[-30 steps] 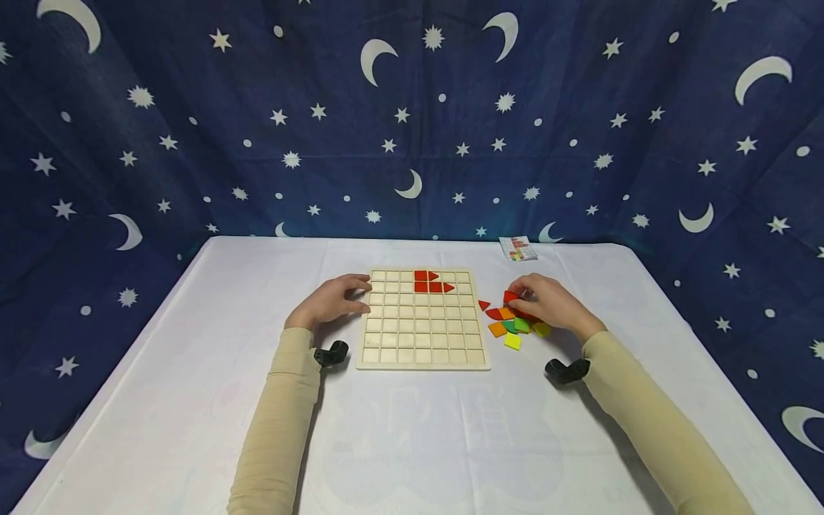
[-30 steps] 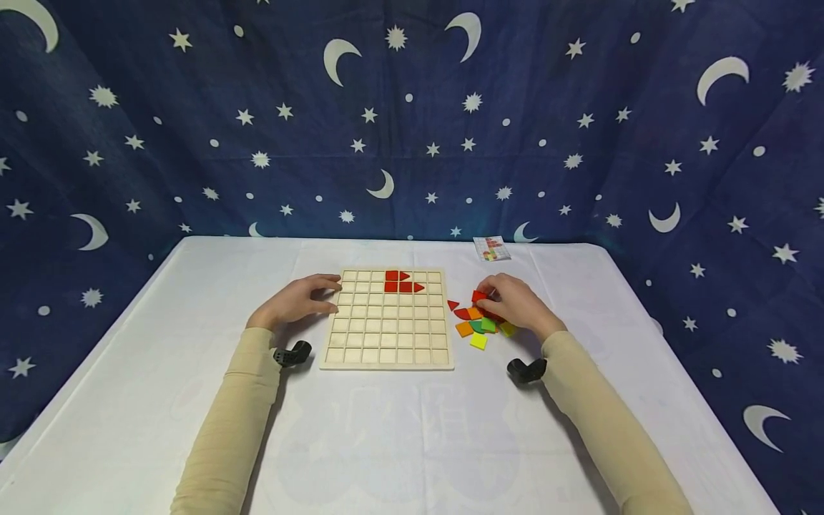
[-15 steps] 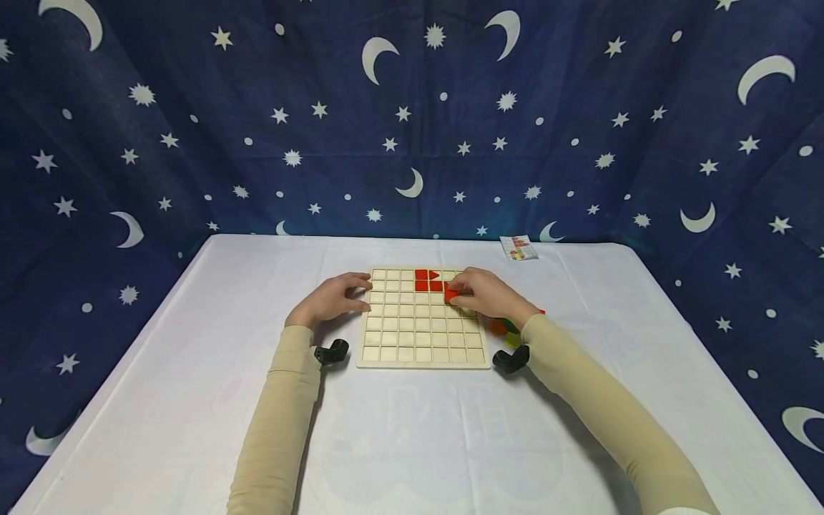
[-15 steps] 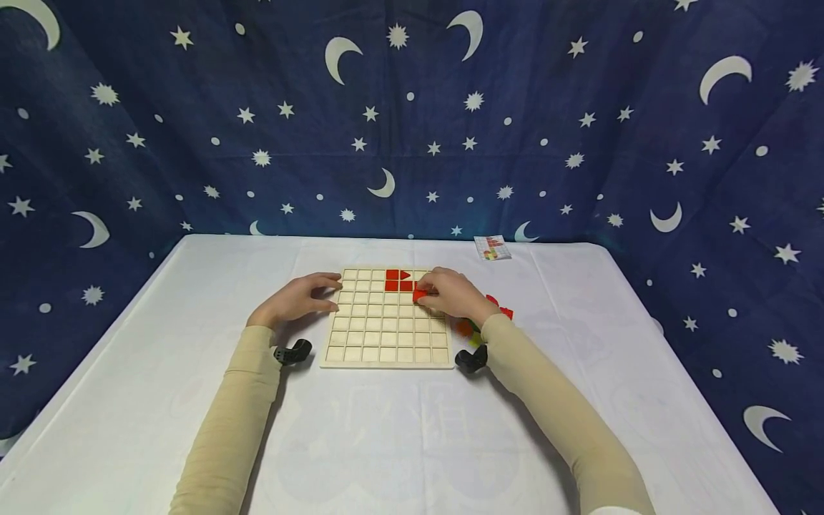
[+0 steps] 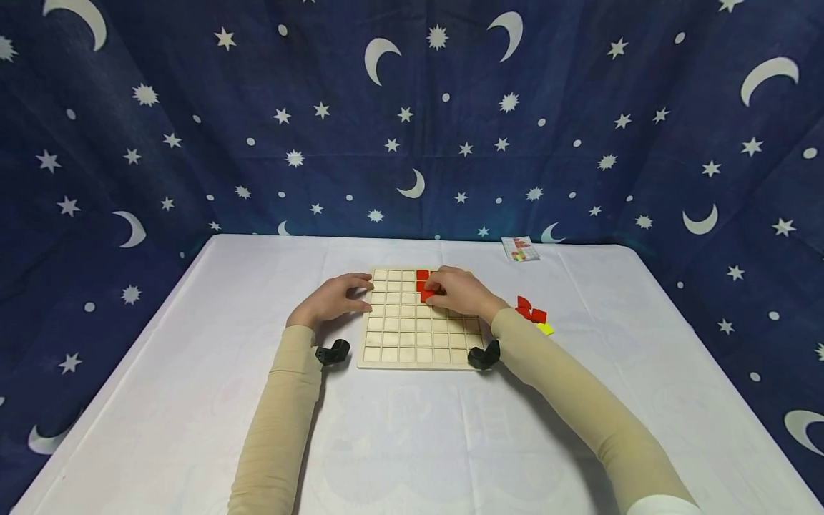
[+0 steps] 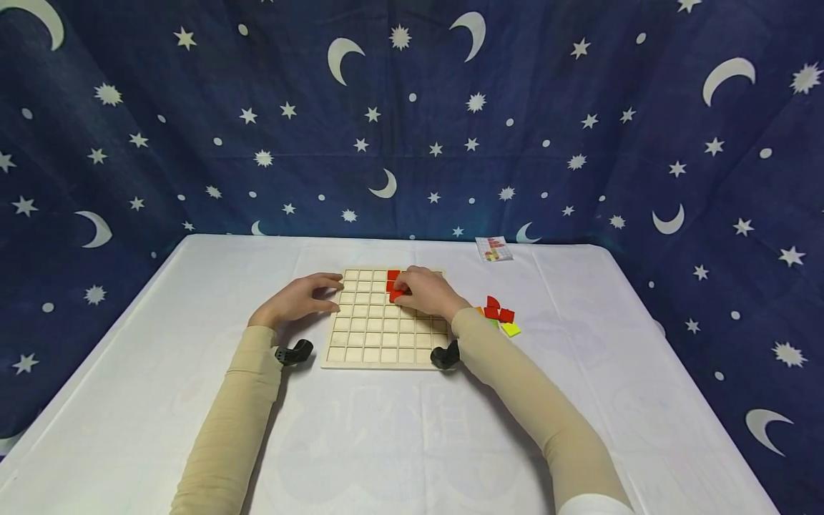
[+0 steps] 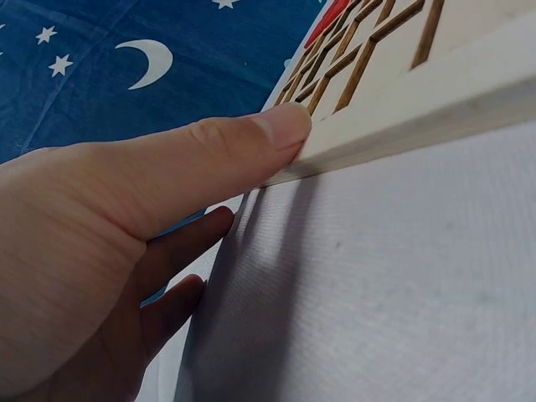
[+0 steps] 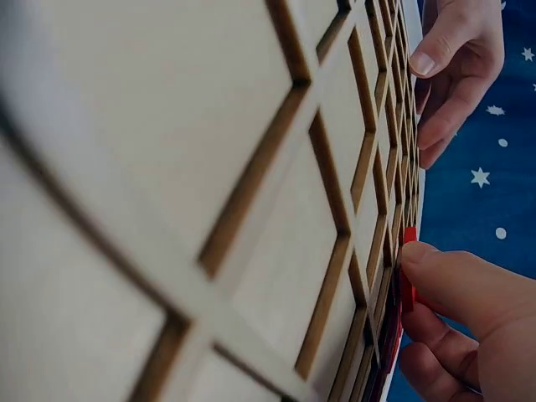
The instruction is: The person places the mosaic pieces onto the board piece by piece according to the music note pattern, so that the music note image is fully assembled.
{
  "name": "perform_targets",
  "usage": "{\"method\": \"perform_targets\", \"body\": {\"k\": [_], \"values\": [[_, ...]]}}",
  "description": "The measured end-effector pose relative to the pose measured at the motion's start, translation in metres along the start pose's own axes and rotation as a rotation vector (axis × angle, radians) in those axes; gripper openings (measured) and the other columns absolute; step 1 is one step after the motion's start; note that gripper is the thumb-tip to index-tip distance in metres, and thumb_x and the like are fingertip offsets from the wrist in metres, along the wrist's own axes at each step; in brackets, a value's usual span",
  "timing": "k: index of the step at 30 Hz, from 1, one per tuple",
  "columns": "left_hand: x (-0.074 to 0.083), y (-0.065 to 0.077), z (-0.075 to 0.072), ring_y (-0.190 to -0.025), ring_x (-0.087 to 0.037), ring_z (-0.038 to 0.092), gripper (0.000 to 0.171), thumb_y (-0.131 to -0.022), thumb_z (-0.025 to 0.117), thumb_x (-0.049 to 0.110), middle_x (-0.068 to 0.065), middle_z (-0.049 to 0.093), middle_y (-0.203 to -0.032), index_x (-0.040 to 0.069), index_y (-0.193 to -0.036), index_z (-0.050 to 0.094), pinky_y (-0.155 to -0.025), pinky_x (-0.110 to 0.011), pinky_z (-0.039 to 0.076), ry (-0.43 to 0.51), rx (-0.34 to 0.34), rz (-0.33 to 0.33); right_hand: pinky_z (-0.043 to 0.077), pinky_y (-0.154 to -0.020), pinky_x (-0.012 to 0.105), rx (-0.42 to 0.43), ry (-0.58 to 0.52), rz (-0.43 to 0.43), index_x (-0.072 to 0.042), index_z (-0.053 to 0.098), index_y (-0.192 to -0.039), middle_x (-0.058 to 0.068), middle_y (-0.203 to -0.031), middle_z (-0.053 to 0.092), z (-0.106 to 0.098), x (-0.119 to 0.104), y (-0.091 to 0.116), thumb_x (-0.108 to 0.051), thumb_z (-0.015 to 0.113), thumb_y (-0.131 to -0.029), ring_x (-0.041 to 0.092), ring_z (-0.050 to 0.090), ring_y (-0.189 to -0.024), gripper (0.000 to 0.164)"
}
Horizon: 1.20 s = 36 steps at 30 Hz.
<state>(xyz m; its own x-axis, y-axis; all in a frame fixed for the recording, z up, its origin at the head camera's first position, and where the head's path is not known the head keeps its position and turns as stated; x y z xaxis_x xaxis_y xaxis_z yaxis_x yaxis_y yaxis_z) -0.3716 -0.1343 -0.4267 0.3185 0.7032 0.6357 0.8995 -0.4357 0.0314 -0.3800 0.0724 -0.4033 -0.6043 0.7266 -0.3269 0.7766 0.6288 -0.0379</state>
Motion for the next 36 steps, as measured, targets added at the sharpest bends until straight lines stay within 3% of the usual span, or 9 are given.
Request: {"method": "perform_targets", "body": {"k": [28,36], "values": [[0.000,-0.001,0.003,-0.142,-0.031,0.032,0.052,-0.086,0.077,0.024,-0.012,0.043,-0.150,0.003,-0.131,0.060,-0.117,-0.044,0.027,0.005,0.007,-0.015,0.050,-0.088,0.037,-0.027,-0.046,-0.009,-0.007,0.070,-0.109,0.005,-0.103,0.065,0.002,-0.007,-0.001,-0.021,0.070,-0.091,0.020,0.059,-0.093,0.022],[0.000,-0.001,0.000,-0.142,-0.031,0.033,0.052,-0.086,0.076,0.023,-0.013,0.044,-0.150,0.002,-0.130,0.061,-0.117,-0.044,0.026,-0.007,0.011,0.009,0.051,-0.088,0.038,0.005,-0.120,0.061,-0.007,0.071,-0.111,0.006,-0.106,0.064,-0.014,0.011,0.013,-0.020,0.068,-0.093,0.021,0.059,-0.095,0.023]]}}
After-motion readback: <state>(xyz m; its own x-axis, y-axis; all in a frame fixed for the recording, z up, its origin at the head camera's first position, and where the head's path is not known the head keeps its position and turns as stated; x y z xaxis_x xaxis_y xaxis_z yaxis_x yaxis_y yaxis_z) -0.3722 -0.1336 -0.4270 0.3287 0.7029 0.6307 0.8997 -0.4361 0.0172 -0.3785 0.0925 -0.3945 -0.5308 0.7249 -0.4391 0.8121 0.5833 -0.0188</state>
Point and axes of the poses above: each hand's wrist, its own y-axis away from the middle knuckle, its own z-axis out of the palm, x = y × z, the point moved 8 cm from there along -y, towards the middle knuckle
